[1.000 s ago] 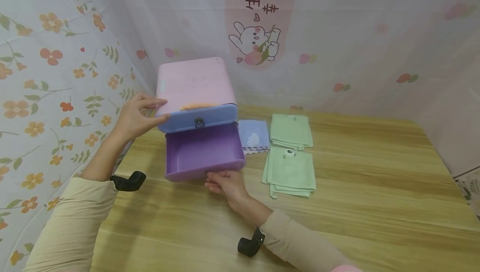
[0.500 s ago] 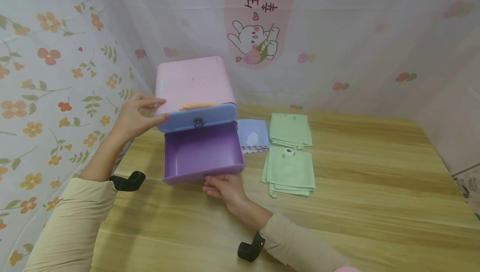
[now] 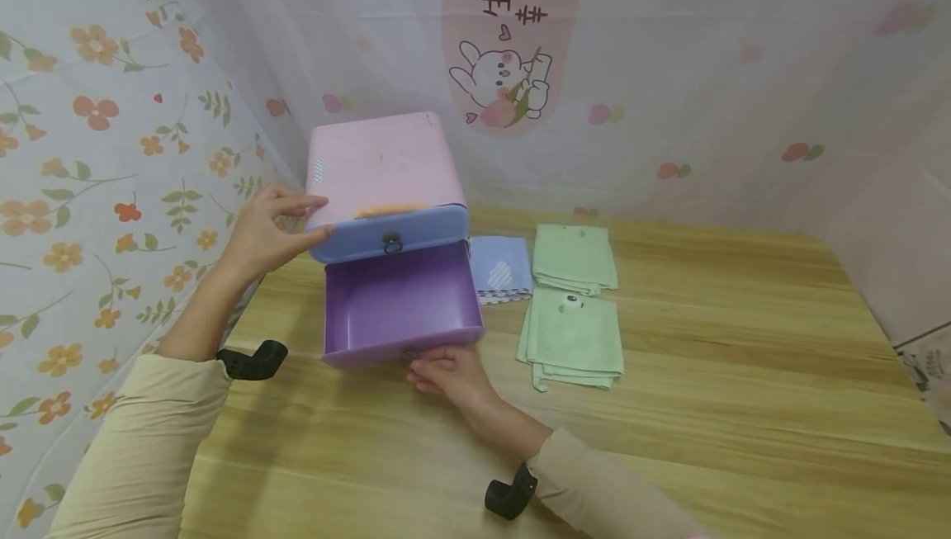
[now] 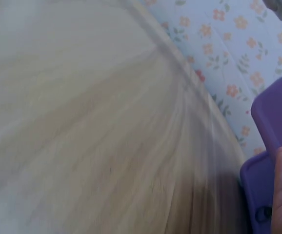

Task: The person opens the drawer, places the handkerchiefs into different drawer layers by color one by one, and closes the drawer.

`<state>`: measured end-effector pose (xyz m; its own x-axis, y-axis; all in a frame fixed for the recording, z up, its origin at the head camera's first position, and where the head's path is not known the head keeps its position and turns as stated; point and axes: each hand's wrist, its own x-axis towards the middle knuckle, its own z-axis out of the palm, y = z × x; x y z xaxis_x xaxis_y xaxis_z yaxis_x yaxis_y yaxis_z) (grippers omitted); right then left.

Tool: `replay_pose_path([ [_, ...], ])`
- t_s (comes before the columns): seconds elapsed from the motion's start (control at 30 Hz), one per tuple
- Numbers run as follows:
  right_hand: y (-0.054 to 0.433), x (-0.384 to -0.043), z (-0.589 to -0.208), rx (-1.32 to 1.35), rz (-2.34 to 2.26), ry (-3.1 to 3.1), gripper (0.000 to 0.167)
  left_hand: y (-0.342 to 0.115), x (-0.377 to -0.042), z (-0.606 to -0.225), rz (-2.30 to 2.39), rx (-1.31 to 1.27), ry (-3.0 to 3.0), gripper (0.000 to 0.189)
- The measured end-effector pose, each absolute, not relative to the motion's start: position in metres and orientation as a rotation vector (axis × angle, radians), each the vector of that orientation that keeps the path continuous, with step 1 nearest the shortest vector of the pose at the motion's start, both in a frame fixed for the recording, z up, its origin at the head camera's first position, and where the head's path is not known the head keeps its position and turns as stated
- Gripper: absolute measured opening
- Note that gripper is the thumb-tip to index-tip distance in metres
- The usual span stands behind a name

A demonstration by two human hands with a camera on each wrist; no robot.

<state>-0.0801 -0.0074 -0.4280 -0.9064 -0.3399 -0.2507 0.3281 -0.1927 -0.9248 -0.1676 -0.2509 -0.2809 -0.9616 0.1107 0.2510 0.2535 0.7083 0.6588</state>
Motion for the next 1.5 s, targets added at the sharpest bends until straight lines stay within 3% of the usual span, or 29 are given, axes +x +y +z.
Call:
replay_pose_path([
  [0.6, 0.068, -0.096, -0.423, -0.551, -1.787, 2.158, 0.019, -0.251, -0.168, -0.284, -1.1, -0.295, -2.704, 0.043],
  [1.5, 0.205, -0.161, -0.425, -0.244, -1.547, 2.591, 0.031, -0.253, -0.168, -0.286, -1.103, -0.302, -2.699, 0.043],
])
